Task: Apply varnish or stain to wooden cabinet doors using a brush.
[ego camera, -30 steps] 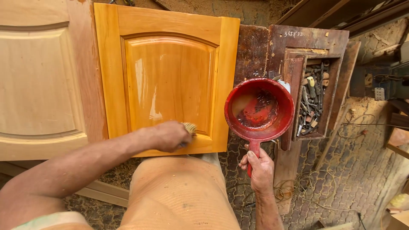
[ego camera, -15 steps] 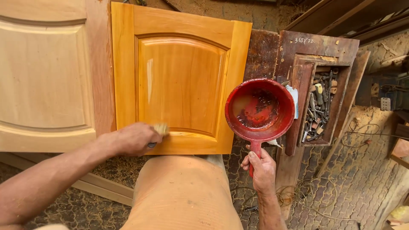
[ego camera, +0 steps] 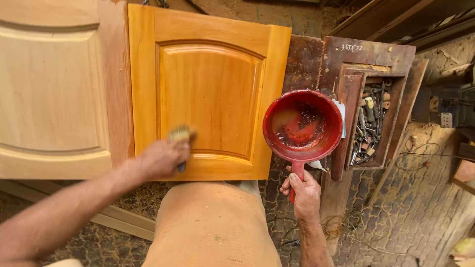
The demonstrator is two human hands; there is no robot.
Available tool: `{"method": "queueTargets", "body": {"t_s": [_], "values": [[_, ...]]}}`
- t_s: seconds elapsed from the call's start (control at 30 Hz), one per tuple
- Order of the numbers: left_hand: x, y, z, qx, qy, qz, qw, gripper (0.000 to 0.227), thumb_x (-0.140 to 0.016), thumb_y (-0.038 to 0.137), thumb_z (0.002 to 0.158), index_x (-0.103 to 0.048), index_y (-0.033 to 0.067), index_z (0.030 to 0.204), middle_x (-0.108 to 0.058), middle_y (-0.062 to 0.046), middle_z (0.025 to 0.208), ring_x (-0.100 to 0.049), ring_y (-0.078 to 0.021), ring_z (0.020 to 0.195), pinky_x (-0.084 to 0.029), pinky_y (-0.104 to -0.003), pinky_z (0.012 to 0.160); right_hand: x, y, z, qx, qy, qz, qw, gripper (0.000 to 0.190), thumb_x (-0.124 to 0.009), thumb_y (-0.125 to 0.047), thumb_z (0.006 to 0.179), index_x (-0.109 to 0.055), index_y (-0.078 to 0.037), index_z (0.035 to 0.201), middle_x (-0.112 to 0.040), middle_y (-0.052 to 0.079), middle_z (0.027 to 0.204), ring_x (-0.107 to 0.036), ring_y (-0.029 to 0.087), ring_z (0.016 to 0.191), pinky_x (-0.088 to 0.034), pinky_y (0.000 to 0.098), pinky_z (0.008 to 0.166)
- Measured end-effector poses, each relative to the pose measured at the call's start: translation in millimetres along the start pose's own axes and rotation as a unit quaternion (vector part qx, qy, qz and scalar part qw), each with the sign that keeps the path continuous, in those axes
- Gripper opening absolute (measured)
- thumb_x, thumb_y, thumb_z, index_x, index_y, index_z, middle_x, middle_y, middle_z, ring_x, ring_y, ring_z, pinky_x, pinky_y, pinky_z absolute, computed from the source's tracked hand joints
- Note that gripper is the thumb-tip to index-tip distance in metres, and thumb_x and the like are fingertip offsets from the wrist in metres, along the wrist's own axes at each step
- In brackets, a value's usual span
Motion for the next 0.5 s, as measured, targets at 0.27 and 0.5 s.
{"method": "queueTargets", "body": {"t_s": [0.27, 0.5], "values": [[42, -167, 38, 0.414, 0.211, -0.067, 0.883, 0.028, -0.064, 0.010, 0.102, -0.059, 0.0046, 0.075, -0.059, -0.019, 0.066, -0.059, -0.0373, 0.057, -0.046, -0.048, 0.052, 11, 12, -6, -0.006, 0.020, 0.043, 0.999, 0.030, -0.060, -0.015, 0.100, -0.063, 0.007, 0.120, -0.064, 0.008, 0.075, -0.059, 0.014, 0.065, -0.052, 0.0300, 0.065], [-22, -99, 209, 0.289, 0.170, -0.222, 0.916, 0.011, -0.060, 0.003, 0.080, -0.068, 0.0087, 0.074, -0.069, -0.018, 0.087, -0.067, -0.0402, 0.083, -0.053, -0.052, 0.068, 24, 15, -14, 0.003, 0.028, 0.042, 0.999, 0.030, -0.061, -0.015, 0.101, -0.062, 0.007, 0.120, -0.065, 0.008, 0.077, -0.060, 0.015, 0.066, -0.053, 0.0293, 0.065]]}}
Point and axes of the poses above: each hand's wrist, its own z-axis towards the middle knuckle, its own x-axis out of the back of the hand, y = z × x, the point moved 8 cm from there along z, towards the middle knuckle
